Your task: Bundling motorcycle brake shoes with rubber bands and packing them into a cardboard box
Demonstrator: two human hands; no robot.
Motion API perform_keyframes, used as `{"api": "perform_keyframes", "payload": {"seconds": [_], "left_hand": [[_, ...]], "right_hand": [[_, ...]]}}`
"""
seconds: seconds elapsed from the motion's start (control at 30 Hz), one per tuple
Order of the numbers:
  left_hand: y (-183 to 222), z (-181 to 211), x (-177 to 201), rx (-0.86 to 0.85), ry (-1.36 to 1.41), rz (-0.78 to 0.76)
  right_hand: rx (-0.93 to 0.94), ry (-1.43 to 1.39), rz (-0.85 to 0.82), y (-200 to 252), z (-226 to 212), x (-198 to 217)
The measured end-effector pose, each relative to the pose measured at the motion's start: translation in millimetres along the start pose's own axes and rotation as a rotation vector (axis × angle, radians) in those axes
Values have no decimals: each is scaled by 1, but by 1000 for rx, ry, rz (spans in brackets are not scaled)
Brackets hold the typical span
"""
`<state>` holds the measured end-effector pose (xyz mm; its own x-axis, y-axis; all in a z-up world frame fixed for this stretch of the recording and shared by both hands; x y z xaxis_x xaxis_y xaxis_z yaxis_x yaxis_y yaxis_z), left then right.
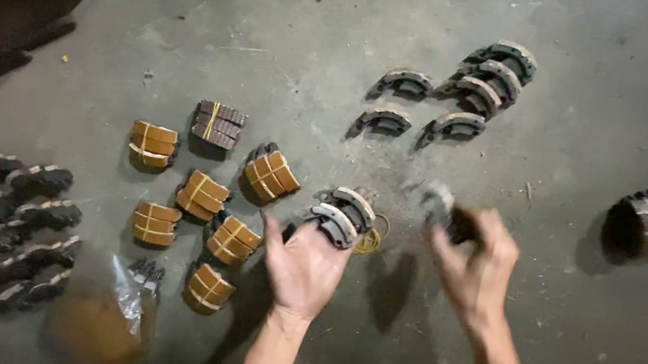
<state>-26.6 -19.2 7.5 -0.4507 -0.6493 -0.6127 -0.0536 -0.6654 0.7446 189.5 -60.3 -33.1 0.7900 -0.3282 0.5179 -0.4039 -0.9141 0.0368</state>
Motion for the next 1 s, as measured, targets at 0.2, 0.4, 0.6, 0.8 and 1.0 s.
{"api": "perform_keyframes", "payload": {"seconds": [0.2, 0.4, 0.6, 0.8, 1.0], "left_hand": [[8, 9, 21, -137, -651, 240], [16, 10, 15, -205, -487, 149], [19, 4, 7, -206, -400, 83], [15, 8, 5, -77, -307, -45], [19, 18, -34, -48, -37, -369]], "right_hand": [[49, -387, -159, 52, -87, -33], [-21, -249, -160, 56, -105, -40], [-18, -213, -140, 58, -106, -35], [-141, -389, -325, 45, -109, -22], [175, 133, 230, -53, -8, -25]]}}
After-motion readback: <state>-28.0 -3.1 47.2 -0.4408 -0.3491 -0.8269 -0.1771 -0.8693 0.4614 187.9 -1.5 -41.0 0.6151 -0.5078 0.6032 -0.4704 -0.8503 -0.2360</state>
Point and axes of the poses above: each hand's wrist, its own y-axis away from the middle knuckle, its own x-axis out of the back of the hand, z = x × y, the point moved 2 cm from there along -y, towards the middle knuckle, and after that the axes turned 3 degrees about -x, right-handed, at the moved point
